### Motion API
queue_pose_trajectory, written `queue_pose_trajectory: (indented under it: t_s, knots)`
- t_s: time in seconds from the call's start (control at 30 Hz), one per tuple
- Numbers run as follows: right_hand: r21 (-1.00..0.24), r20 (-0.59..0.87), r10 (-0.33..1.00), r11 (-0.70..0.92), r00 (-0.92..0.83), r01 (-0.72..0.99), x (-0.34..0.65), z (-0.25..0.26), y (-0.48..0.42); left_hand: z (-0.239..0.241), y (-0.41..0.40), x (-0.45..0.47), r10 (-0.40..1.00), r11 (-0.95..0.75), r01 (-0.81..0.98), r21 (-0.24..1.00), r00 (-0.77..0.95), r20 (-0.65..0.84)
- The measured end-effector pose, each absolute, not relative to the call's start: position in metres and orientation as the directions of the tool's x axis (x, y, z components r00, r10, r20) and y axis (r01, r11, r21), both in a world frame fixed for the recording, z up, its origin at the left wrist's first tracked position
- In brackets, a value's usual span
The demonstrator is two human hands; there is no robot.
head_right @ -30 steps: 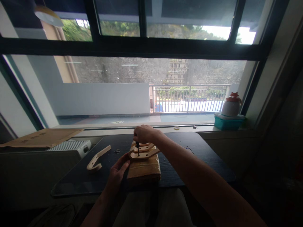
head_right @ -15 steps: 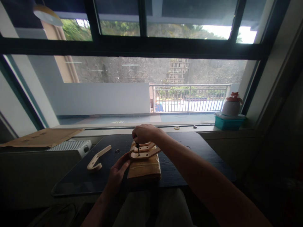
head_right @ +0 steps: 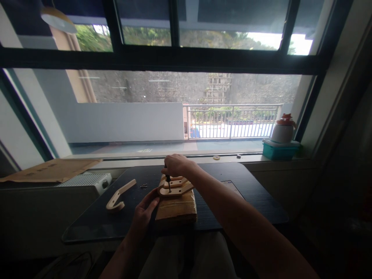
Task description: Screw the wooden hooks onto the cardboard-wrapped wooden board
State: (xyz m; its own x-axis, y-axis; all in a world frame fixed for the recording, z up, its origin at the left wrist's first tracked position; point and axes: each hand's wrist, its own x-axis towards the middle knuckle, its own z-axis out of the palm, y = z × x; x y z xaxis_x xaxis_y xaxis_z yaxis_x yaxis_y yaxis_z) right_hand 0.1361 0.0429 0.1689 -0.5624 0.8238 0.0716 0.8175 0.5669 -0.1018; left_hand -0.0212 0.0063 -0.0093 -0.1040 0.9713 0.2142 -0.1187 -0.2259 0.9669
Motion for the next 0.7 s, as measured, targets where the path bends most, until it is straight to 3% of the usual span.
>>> queue_pose_trajectory:
  t_s: [0.37,0.7]
  knots:
    - [-0.109,-0.011,0.783,0.617,-0.621,0.78,0.145,0.184,0.039,-0.011,0.007,-0.022,0.971,-0.229,-0.123,0.966,-0.096,0.218]
    - [-0.082,0.056,0.793,0.609,-0.606,0.789,0.146,0.173,0.046,-0.007,0.003,-0.02,0.974,-0.213,-0.126,0.969,-0.112,0.199]
